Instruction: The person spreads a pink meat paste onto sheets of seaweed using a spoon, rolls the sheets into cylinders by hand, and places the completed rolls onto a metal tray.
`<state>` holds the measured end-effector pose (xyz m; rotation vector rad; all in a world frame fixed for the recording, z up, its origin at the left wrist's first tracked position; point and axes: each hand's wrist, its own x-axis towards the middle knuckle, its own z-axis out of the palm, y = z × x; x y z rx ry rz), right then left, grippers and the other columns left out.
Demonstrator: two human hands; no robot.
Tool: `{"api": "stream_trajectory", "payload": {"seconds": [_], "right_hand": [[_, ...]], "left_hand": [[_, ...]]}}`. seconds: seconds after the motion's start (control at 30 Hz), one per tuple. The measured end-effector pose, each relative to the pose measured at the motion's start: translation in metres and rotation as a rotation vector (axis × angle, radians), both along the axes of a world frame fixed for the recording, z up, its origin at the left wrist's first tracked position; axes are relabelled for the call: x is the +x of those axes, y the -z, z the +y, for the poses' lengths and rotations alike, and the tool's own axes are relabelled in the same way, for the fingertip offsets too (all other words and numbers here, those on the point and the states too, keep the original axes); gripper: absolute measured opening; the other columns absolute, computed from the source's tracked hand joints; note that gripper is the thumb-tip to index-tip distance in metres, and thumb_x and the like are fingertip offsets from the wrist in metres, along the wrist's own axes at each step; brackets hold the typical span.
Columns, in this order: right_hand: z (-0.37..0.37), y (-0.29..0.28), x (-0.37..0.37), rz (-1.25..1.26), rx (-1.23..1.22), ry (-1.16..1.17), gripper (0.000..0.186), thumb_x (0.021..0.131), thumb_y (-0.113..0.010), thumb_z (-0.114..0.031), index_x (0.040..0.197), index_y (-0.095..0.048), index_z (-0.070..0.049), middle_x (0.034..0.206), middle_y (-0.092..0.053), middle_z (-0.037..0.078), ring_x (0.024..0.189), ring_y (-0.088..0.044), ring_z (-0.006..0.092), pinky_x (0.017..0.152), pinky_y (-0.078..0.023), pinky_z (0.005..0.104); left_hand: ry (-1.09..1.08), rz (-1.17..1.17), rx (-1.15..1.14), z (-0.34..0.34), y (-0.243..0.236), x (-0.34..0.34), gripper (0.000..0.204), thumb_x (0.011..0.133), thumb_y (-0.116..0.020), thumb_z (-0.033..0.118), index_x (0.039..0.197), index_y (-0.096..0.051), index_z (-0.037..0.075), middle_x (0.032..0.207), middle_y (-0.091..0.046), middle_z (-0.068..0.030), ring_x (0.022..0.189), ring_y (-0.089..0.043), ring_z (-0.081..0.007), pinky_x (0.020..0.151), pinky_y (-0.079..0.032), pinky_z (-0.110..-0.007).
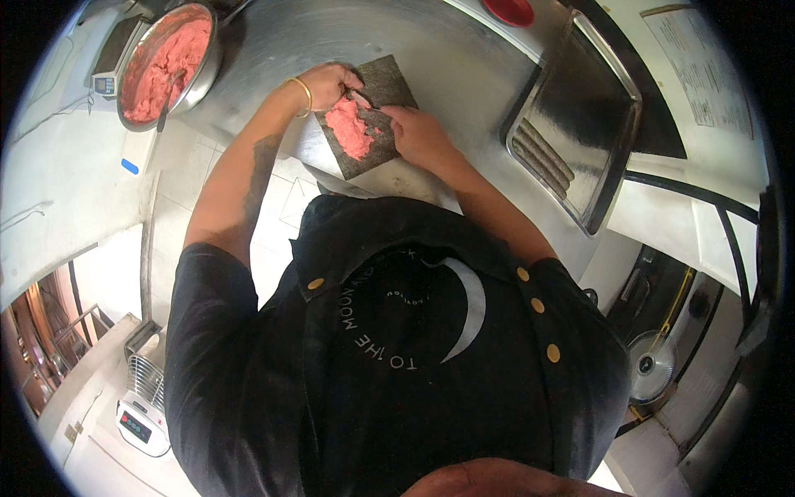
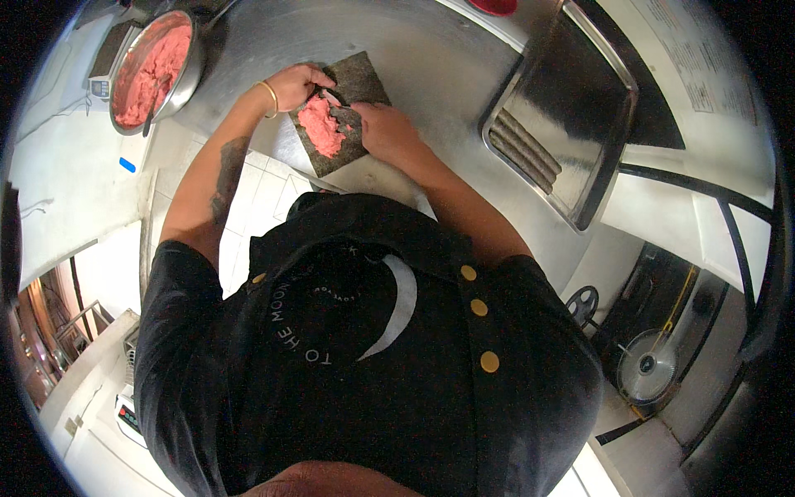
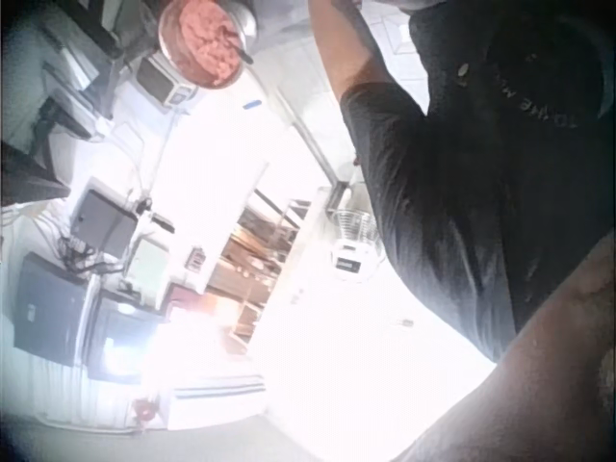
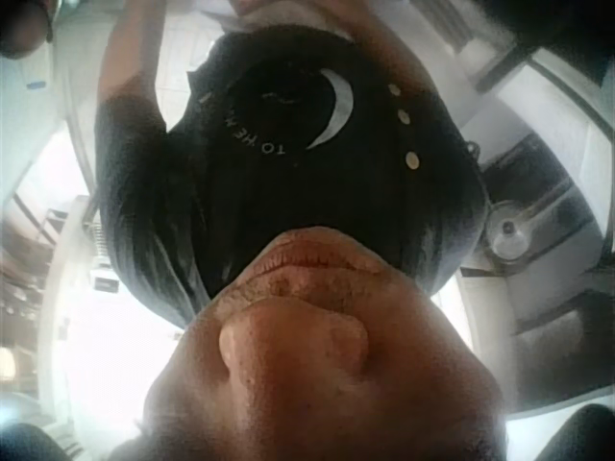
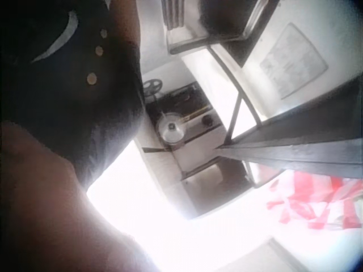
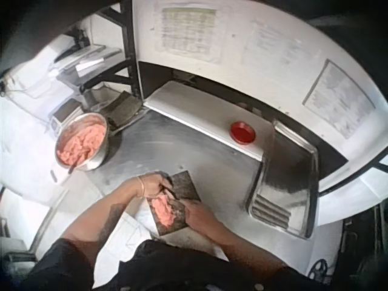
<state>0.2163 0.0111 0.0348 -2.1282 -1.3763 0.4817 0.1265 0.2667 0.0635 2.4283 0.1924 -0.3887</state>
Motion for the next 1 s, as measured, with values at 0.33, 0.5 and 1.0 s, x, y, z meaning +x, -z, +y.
{"api": "stream_trajectory", "payload": {"seconds": [0.33,0.5,1.0], "right_hand": [[-0.019,0.001,-0.02,-0.037,-0.033,-0.063,0.037,0.097,-0.052,-0.009,0.131,-0.065,-0.003,0.12,-0.071,0.025,0.106,-0.068,0.0446,0.092,-0.054,0.0528],[-0.057,-0.028,-0.034,-0.072,-0.186,-0.065,0.037,0.097,-0.052,-0.008,0.131,-0.065,-0.002,0.119,-0.071,0.025,0.105,-0.068,0.0448,0.092,-0.054,0.0529],[-0.058,-0.036,-0.031,-0.141,-0.046,-0.056,0.038,0.095,-0.055,-0.009,0.131,-0.067,-0.005,0.11,-0.071,0.023,0.099,-0.068,0.0436,0.087,-0.055,0.0532]], "left_hand": [[0.055,0.075,0.113,0.002,0.012,0.016,0.049,0.09,-0.05,-0.009,0.129,-0.074,0.007,0.139,-0.064,-0.0178,0.129,-0.061,-0.0384,0.112,-0.048,-0.041],[0.141,0.01,0.232,0.001,0.016,0.011,0.048,0.092,-0.051,-0.006,0.133,-0.071,0.008,0.138,-0.064,-0.016,0.13,-0.059,-0.0387,0.113,-0.047,-0.042],[0.04,0.113,0.085,-0.001,0.003,0.016,0.059,0.084,-0.046,-0.012,0.133,-0.073,0.008,0.133,-0.069,-0.0173,0.124,-0.065,-0.0345,0.108,-0.051,-0.04]]}}
